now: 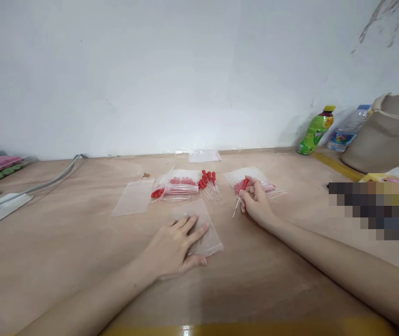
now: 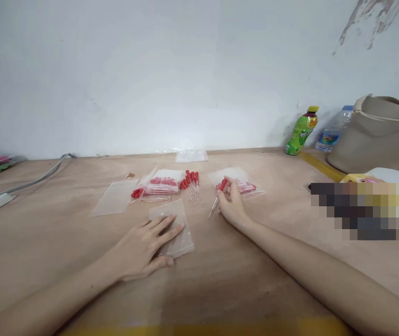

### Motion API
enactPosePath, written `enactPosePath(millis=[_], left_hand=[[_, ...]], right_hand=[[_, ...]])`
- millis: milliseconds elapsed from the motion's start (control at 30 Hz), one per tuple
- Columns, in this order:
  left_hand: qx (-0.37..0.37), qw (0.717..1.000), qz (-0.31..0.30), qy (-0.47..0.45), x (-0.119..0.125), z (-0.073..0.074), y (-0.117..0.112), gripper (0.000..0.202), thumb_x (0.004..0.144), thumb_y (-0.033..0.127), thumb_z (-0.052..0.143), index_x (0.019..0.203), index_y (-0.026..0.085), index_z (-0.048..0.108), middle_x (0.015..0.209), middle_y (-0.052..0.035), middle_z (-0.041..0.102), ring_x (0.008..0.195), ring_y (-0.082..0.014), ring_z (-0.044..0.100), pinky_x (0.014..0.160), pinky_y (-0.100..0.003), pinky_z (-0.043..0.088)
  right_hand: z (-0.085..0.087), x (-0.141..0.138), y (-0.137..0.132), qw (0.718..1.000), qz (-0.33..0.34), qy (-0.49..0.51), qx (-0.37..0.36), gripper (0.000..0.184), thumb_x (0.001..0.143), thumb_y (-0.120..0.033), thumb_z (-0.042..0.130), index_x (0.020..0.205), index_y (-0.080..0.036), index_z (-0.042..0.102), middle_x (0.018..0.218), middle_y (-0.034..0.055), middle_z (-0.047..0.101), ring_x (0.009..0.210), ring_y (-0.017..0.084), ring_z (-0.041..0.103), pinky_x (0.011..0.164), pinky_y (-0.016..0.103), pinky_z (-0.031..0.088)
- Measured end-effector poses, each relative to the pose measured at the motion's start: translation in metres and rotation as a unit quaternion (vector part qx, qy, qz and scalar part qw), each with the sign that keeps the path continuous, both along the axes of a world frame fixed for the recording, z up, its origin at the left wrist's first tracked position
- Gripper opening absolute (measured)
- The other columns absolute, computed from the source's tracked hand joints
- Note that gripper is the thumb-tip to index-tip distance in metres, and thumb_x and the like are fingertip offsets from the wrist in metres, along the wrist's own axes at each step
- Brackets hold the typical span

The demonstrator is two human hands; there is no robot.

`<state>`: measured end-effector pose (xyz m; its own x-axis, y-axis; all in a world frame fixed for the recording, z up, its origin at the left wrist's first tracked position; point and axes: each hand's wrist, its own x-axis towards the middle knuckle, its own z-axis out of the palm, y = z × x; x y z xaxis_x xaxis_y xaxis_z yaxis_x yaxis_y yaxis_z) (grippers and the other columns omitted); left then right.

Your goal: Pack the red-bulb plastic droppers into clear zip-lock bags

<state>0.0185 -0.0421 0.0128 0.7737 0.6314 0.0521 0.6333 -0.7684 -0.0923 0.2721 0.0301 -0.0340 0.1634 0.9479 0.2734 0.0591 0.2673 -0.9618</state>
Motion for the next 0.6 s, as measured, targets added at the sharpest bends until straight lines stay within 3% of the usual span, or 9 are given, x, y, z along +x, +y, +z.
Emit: enactPosePath(millis=[100,167,267,333,433,533,600], left_hand=[[0.017,0.998,0.061,-0.006,0.0,0.007,-0.004,0.062,0.086,0.058,0.033,0.135,0.019,0.035,0.118,-0.0174,0.052,0.1,-0.032,0.053,0.078,-0.047,0.044],[0.013,1.0,0.006,-0.014,-0.008,0.015,0.005,0.054,0.089,0.05,0.034,0.135,0.022,0.035,0.125,-0.0146,0.047,0.108,-0.0311,0.048,0.087,-0.048,0.039],[-0.042,0.99,-0.138,-0.001,-0.021,0.02,0.02,0.049,0.088,0.047,0.039,0.135,0.031,0.033,0.145,-0.0055,0.022,0.13,-0.0297,0.024,0.103,-0.048,0.022],[-0.076,0.984,-0.16,0.0,-0.022,0.014,0.024,0.049,0.089,0.047,0.039,0.135,0.033,0.031,0.147,-0.0028,0.015,0.133,-0.0275,0.018,0.107,-0.047,0.017],[-0.084,0.994,-0.062,-0.035,-0.011,0.0,0.019,0.047,0.092,0.046,0.033,0.136,0.032,0.029,0.146,-0.0041,0.021,0.132,-0.0252,0.022,0.105,-0.047,0.019],[-0.042,0.991,0.083,-0.091,0.006,-0.012,0.01,0.045,0.092,0.046,0.029,0.134,0.029,0.036,0.141,-0.0086,0.032,0.126,-0.0281,0.032,0.098,-0.049,0.028],[-0.016,0.984,0.136,-0.11,0.014,-0.016,0.005,0.047,0.091,0.047,0.03,0.132,0.025,0.041,0.137,-0.0118,0.036,0.119,-0.0302,0.037,0.093,-0.05,0.032]], right_hand=[[0.005,-0.003,-0.011,0.998,0.009,0.058,-0.017,0.051,0.07,-0.031,0.057,0.114,-0.024,0.033,0.06,-0.0109,0.043,0.033,0.005,0.039,0.03,0.02,0.037],[0.009,-0.003,-0.014,0.996,0.005,0.09,-0.029,0.049,0.068,-0.031,0.059,0.109,-0.024,0.034,0.055,-0.0119,0.043,0.034,0.006,0.041,0.031,0.019,0.038],[0.012,-0.003,-0.015,0.992,-0.002,0.115,-0.06,0.05,0.065,-0.032,0.061,0.106,-0.022,0.034,0.05,-0.0125,0.046,0.034,0.007,0.043,0.031,0.018,0.038],[0.013,-0.003,-0.017,0.99,-0.004,0.119,-0.078,0.053,0.062,-0.032,0.063,0.105,-0.022,0.034,0.05,-0.0124,0.047,0.035,0.008,0.046,0.031,0.018,0.038],[0.013,-0.004,-0.021,0.989,0.013,0.117,-0.086,0.055,0.061,-0.032,0.064,0.104,-0.022,0.032,0.054,-0.0115,0.05,0.039,0.01,0.052,0.033,0.019,0.042],[0.013,-0.006,-0.023,0.991,0.029,0.111,-0.076,0.054,0.062,-0.033,0.064,0.104,-0.024,0.032,0.057,-0.011,0.051,0.043,0.011,0.054,0.038,0.023,0.047],[0.013,-0.007,-0.024,0.992,0.03,0.105,-0.067,0.053,0.063,-0.033,0.065,0.104,-0.024,0.032,0.058,-0.0107,0.051,0.046,0.011,0.056,0.041,0.024,0.049]])
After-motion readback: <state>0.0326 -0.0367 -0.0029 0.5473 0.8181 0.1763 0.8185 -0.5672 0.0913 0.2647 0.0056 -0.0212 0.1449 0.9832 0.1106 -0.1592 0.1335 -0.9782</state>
